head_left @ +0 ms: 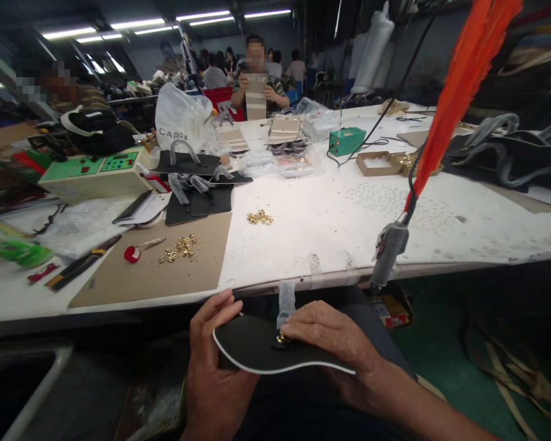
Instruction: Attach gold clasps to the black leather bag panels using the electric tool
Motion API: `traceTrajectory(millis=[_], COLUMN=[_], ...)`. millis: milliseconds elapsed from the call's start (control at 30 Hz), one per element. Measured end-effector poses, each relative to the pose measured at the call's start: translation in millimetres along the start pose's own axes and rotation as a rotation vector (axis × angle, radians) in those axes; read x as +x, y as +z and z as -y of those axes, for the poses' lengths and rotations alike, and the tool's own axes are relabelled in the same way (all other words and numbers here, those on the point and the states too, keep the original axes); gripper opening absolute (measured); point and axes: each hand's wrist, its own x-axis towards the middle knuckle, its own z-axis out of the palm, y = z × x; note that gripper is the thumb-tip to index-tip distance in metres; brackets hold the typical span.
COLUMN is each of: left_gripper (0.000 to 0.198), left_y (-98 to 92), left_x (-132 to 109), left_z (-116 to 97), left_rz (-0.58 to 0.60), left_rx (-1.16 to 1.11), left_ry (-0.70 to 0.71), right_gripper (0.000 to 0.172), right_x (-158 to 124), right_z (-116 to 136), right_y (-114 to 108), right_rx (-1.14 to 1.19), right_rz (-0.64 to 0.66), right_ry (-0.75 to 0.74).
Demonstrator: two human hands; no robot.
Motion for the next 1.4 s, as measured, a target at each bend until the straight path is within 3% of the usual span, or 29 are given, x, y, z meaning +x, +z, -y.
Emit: traceTrajectory(millis=[100,233,367,467,633,733,933,1067,1167,1267,1333,1400], left_gripper=[0.025,0.018,0.019,0.017,0.027,0.037,0.028,0.030,0.056,0.087,0.077,0.047], left_y=[-8.6,-7.7,0.4,8.0,30.6,54.1,99.2,108.1,104.1,97.6,95.3,95.7], left_x=[8.0,13.0,13.7,23.1,68.0,97.5,132.0,143.4,147.2,143.3,137.5,131.5], left_z=[-6.0,-23.2,-31.6,-29.7,-8.6,14.9,59.2,68.8,70.0,76.8,86.6,98.0], left_rz=[0.157,0.316,0.265,0.275,0.421,0.471,0.489,0.503,0.475,0.370,0.341,0.401], left_rx=[-0.126,-0.324,-0.219,-0.126,-0.248,-0.364,-0.151,0.002,0.100,0.266,0.365,0.372], left_ry=[0.122,0.041,-0.041,-0.218,-0.421,-0.484,-0.542,-0.476,-0.403,-0.111,0.171,0.349], right_gripper=[0.049,0.043,0.034,0.016,0.022,0.021,0.023,0.027,0.034,0.033,0.031,0.031], right_x=[-0.3,2.2,5.8,8.6,31.7,57.5,93.8,101.0,103.6,106.1,107.7,109.2], right_z=[-1.8,-1.5,1.3,-3.6,-38.6,-70.9,-127.2,-143.3,-144.6,-143.6,-144.1,-144.7], right_y=[-5.0,-10.0,-10.9,-6.3,-5.0,-11.0,-10.7,-5.3,-4.5,-5.7,-7.0,-8.0], right_rx=[0.036,0.097,0.089,0.110,0.218,0.126,-0.199,-0.344,-0.398,-0.406,-0.403,-0.396], right_rz=[0.061,0.070,0.083,0.031,-0.113,-0.065,0.067,0.101,0.107,0.110,0.109,0.108], right_ry=[0.001,0.040,0.146,0.365,0.764,0.899,1.082,1.102,1.125,1.123,1.119,1.118])
